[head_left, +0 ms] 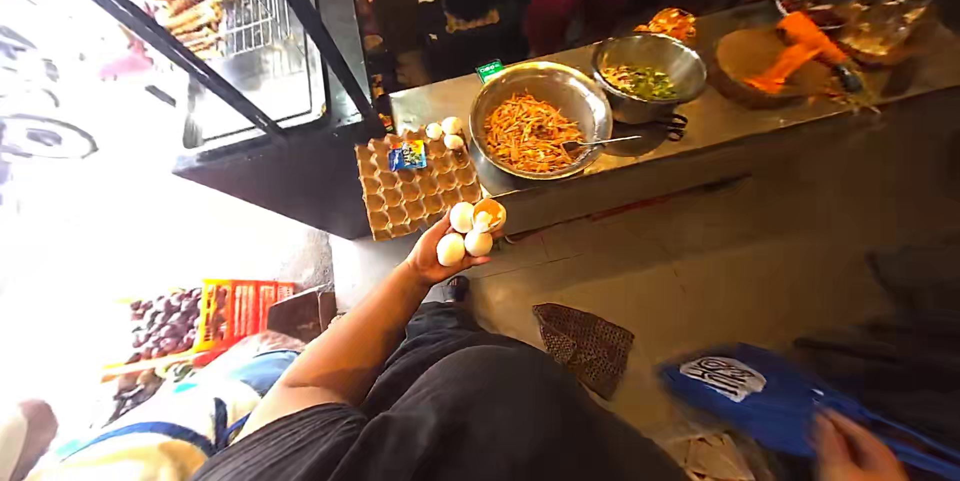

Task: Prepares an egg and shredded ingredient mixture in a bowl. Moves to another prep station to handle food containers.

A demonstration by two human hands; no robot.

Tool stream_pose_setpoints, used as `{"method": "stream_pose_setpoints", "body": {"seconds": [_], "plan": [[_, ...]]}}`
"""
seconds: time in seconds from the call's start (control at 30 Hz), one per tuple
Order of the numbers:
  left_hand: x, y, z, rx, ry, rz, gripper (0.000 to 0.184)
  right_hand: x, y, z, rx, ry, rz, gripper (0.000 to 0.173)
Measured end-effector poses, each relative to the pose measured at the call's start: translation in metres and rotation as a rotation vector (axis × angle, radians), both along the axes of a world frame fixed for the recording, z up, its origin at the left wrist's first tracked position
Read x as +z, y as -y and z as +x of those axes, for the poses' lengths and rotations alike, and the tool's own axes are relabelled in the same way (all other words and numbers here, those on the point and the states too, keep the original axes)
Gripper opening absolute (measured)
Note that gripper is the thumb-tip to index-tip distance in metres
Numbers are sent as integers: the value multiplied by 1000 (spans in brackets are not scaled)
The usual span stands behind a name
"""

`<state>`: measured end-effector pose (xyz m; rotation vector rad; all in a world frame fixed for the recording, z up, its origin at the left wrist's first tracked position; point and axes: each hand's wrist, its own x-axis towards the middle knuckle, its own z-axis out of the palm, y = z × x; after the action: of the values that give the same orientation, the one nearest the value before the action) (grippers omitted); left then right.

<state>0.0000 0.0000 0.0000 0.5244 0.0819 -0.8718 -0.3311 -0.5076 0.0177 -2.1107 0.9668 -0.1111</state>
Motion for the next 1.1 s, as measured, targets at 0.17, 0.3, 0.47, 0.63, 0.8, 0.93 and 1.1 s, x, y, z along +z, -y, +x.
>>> {"method": "stream_pose_setpoints", "body": {"seconds": [0.17, 0.3, 0.47, 0.63, 0.8, 0.93, 1.1], "plan": [[-9, -19, 12, 15, -18, 0, 63, 10, -158, 217, 739, 189, 75, 43], [-18, -41, 34, 12, -12, 47, 64, 37, -253, 330, 1126, 151, 70, 68], [-33, -75, 67, -29, 0, 58, 67, 43, -323, 413, 1461, 220, -81, 77], [-49, -99, 93, -62, 35, 85, 66, 33, -365, 458, 1623, 153, -191, 70], [-66, -113, 115, -95, -7, 42, 67, 25, -393, 485, 1691, 25, -255, 61], [-71, -119, 129, -116, -47, 2, 65, 20, -395, 497, 1703, 72, -255, 52], [-75, -120, 140, -141, -93, -40, 64, 9, -389, 505, 1624, 129, -134, 49]]}}
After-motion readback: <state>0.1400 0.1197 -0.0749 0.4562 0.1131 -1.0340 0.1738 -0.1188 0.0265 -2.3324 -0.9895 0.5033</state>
